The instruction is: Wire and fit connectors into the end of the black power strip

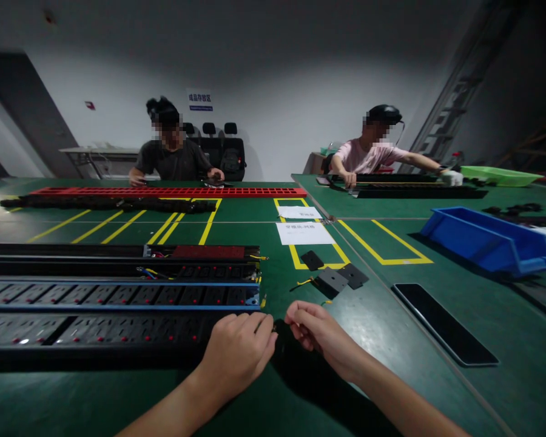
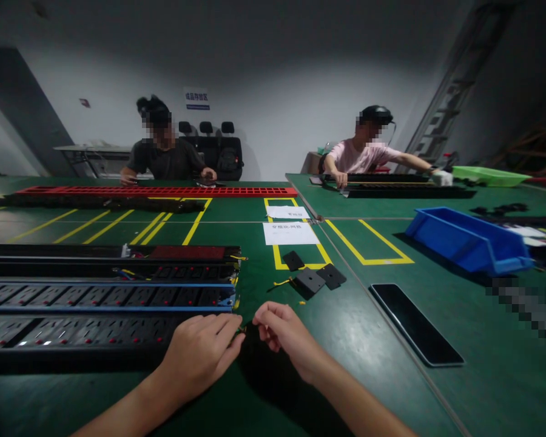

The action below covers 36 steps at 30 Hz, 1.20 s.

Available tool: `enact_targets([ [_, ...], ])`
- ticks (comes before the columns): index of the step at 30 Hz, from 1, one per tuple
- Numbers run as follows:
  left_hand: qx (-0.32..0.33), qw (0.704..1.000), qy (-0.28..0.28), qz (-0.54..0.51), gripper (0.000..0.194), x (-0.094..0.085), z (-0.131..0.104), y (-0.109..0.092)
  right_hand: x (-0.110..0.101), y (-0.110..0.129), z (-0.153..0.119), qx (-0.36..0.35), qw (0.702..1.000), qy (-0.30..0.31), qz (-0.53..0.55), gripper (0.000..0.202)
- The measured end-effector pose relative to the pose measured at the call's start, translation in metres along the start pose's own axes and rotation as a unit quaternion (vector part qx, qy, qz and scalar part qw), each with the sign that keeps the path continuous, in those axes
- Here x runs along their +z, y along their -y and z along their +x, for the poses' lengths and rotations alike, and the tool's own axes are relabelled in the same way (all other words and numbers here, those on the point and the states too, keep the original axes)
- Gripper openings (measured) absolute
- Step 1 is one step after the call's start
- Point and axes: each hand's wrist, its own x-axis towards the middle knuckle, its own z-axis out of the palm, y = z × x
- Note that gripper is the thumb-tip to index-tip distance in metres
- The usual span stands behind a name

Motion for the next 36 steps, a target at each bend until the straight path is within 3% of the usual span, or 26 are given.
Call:
enact_targets([
  [12, 0.067, 0.997, -0.043, 0.018, 0.021, 0.0053, 0.0004, -0.0058, -0.0015, -0.0071, 0.0055, -0.023, 1.000, 0.010, -0.013, 0.020],
  [17, 0.012, 0.998, -0.060, 0.008, 0.017, 0.0053, -0.0015, -0.0067, -0.0007, -0.0051, 0.0040, -0.024, 0.999, 0.009, -0.019, 0.020],
  [25, -0.058, 0.998, -0.021, 0.023, 0.005, 0.0051, -0.0018, -0.0084, -0.0014, -0.0058, 0.0043, -0.026, 0.999, 0.010, -0.015, 0.022],
  [36, -0.088, 0.995, -0.022, 0.042, 0.008, 0.0058, -0.0020, -0.0058, -0.0018, -0.0096, 0.0077, -0.033, 0.999, 0.020, -0.008, 0.023],
])
